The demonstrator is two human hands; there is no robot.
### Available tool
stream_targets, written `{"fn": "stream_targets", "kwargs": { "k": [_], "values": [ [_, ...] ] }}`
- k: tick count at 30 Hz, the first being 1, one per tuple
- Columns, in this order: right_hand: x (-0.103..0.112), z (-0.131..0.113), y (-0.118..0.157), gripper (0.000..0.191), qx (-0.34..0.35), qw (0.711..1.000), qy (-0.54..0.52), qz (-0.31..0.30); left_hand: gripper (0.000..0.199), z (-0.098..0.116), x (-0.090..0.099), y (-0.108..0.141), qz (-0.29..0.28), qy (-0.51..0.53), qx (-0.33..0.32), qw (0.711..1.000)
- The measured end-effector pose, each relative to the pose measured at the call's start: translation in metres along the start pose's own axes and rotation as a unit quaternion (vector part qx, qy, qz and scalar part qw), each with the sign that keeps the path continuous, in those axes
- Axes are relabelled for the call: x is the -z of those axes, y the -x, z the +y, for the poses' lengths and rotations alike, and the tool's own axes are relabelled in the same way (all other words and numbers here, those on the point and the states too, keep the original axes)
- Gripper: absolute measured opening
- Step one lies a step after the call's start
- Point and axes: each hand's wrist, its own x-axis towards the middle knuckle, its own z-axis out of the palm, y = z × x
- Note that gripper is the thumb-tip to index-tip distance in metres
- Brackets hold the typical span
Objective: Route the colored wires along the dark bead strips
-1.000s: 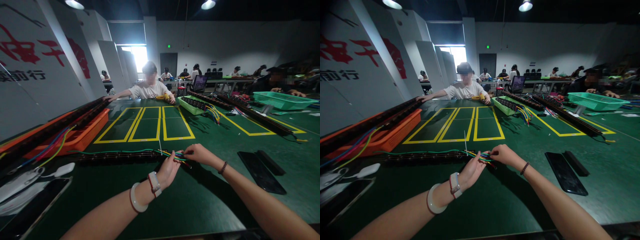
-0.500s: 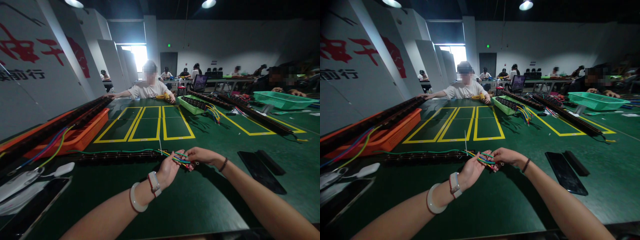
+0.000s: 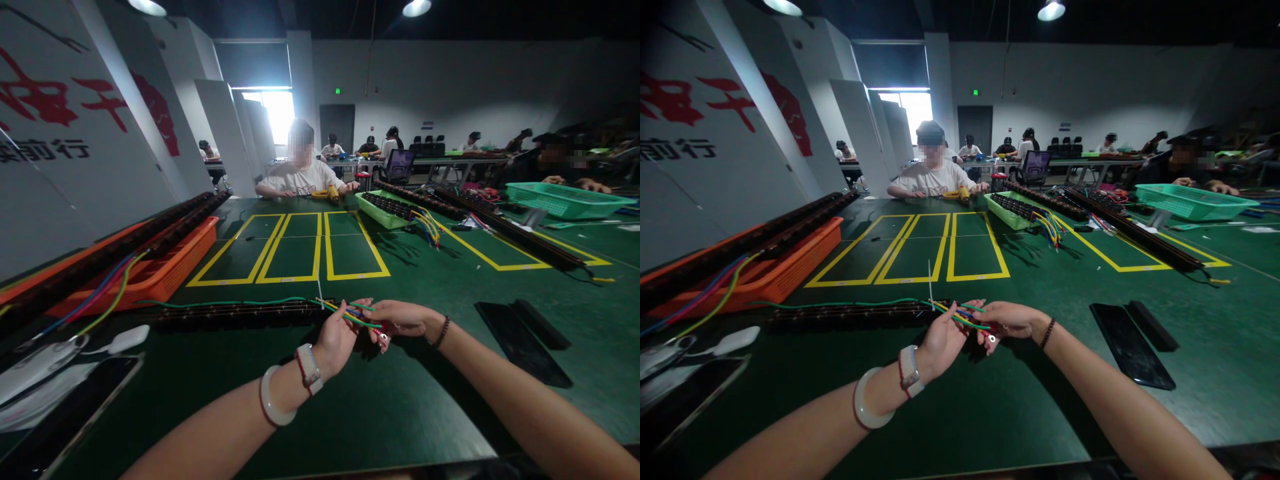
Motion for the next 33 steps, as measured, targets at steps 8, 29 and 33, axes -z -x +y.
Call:
{"fn": "stream_targets", "kwargs": {
  "k": [8, 29, 33],
  "values": [
    [-0.002, 0.002, -0.005, 0.038, 0.013, 0.993, 0.096, 0.072, 0.04, -0.003, 0.002, -0.001, 0.014, -0.048, -0.004, 0.999],
    [-0.031, -0.015, 0.003, 0.037, 0.079, 0.617, 0.744, 0.245, 0.026, -0.01, 0.011, -0.004, 0.002, -0.054, -0.047, 0.997],
    [-0.039, -0.019, 0.009, 0.03, 0.094, 0.541, 0.791, 0.269, 0.019, -0.011, 0.013, -0.004, 0.025, -0.053, -0.042, 0.997]
  ]
}}
